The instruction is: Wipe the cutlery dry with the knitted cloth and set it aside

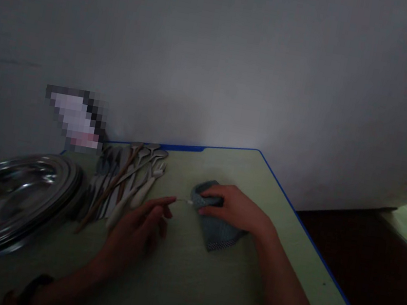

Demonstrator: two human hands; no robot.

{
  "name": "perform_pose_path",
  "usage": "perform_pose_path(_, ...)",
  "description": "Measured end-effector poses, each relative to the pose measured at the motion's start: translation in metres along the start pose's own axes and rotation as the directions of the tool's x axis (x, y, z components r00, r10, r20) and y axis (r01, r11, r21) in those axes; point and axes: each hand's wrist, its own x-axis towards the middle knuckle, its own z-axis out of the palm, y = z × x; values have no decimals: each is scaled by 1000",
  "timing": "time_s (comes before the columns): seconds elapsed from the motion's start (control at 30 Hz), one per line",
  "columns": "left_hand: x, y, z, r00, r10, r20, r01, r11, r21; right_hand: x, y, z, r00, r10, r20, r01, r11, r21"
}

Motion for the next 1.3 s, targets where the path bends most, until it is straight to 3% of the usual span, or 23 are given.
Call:
perform_pose_path(0.23,-1,2,3,999,-12,48,9,998,65,6,-17,19,985,-164,55,172,954,-246)
perform_pose_path(0.33,-2,2,5,1000,7,-7,-7,998,65,5,-22,20,983,-177,38,180,928,-325)
perform_pose_path(0.47,-4,3,4,999,33,6,-34,988,151,3,-25,21,985,-173,20,166,901,-400)
perform_pose_path(0.67,-1,6,3,993,96,73,-115,939,324,3,-38,30,973,-197,119,226,919,-324)
perform_pose_path(0.87,0,7,2,992,108,69,-125,931,344,6,-39,30,988,-100,118,130,950,-284)
perform_pose_path(0.97,-1,8,3,993,111,42,-119,927,356,5,-35,24,980,-48,194,81,982,-169)
perform_pose_path(1.17,-2,11,5,997,74,6,-71,922,381,-4,-26,2,913,33,407,-31,999,-12)
perform_pose_path(1.3,2,13,0,990,99,-96,-49,902,429,-11,-19,-13,919,76,387,-86,996,8)
